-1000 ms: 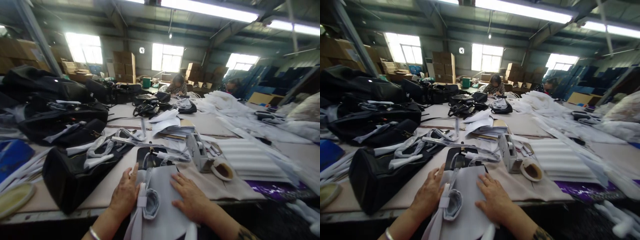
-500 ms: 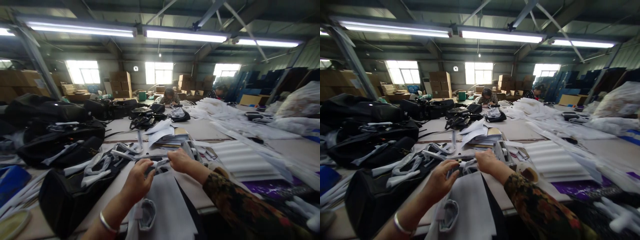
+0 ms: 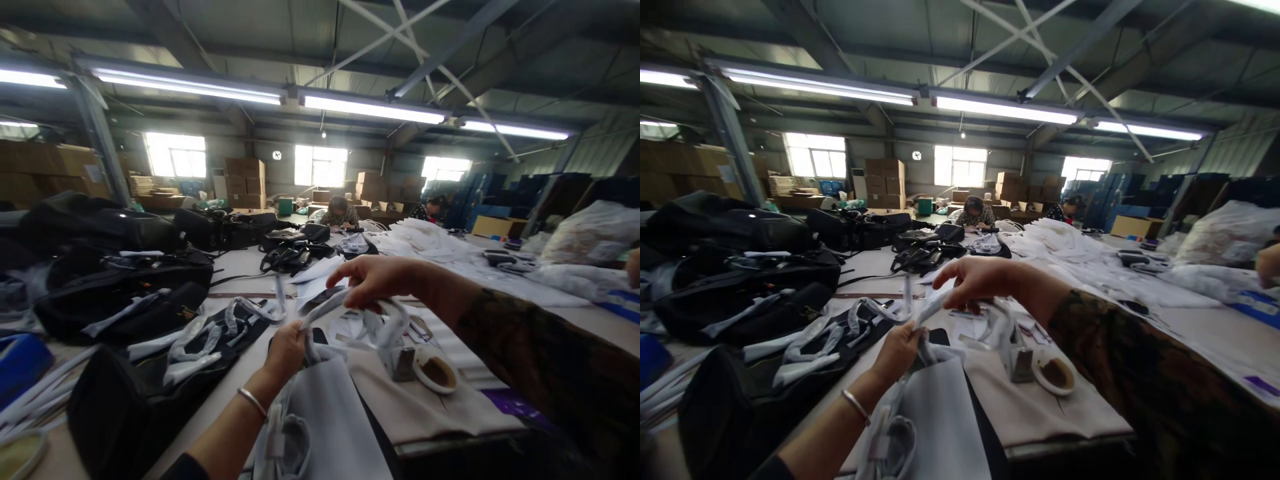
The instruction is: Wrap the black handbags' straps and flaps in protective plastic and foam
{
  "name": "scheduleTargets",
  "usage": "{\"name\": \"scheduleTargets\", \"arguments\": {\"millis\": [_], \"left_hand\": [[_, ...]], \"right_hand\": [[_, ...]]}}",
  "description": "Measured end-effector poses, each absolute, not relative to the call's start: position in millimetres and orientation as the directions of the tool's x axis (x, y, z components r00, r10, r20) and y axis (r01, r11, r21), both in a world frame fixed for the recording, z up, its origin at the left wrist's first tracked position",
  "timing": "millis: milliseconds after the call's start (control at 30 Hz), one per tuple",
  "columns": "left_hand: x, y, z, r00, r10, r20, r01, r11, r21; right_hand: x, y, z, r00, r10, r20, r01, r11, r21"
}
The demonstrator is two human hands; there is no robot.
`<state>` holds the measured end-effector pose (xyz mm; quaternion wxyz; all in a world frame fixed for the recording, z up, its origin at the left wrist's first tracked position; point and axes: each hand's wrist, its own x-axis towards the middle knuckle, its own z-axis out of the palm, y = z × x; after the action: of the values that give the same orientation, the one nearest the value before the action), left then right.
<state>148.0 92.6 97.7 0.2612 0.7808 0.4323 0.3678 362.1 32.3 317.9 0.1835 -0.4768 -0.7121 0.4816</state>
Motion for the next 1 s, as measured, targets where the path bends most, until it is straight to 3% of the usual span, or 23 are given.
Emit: {"name": "scheduleTargets", "arguments": {"millis": [200, 300, 400, 433, 467, 567, 633, 767, 1000], "left_hand": [[135.3, 113.3, 86.5, 0.235, 0.922, 0.309, 0.462, -0.385, 0.799], [135.0, 105.5, 107.8, 0.177, 0.915, 0.362, 0.445, -0.403, 0.800], [142.6, 79.8, 145.1, 0.132, 0.872, 0.471, 0.375, -0.484, 0.791], [147.8, 68.2, 158.0, 0.163, 0.859, 0.486, 0.318, -0.512, 0.798], [154.4, 56.1, 169.7, 0.262, 0.856, 0.445, 0.150, -0.491, 0.858], [176.6, 25.0, 192.6, 0.581, 0.791, 0.191, -0.192, -0.095, 0.977], [185.1, 14.4, 197.3, 0.584, 0.808, 0.080, -0.265, 0.096, 0.960], [172.9, 23.9, 196.5, 0.496, 0.868, -0.028, -0.339, 0.224, 0.914], [151.4, 56.7, 189.7, 0.264, 0.959, -0.103, -0.465, 0.220, 0.857]], "right_hand": [[376.4, 17.6, 360.0, -0.372, 0.927, -0.054, 0.204, 0.025, -0.979], [363.2, 23.0, 349.8, -0.114, 0.989, 0.092, 0.018, 0.094, -0.995], [340.6, 41.2, 329.4, 0.157, 0.974, 0.164, -0.060, 0.175, -0.983], [332.1, 48.9, 322.7, 0.199, 0.965, 0.173, -0.069, 0.190, -0.979], [323.6, 56.7, 316.9, 0.219, 0.958, 0.183, -0.077, 0.204, -0.976], [301.2, 75.4, 305.2, 0.256, 0.941, 0.222, -0.112, 0.257, -0.960], [292.9, 79.8, 299.9, 0.260, 0.934, 0.244, -0.134, 0.285, -0.949], [298.7, 63.3, 276.5, 0.171, 0.960, 0.221, -0.136, 0.245, -0.960], [310.1, 2.8, 176.9, -0.133, 0.973, -0.187, 0.019, -0.186, -0.982]]}}
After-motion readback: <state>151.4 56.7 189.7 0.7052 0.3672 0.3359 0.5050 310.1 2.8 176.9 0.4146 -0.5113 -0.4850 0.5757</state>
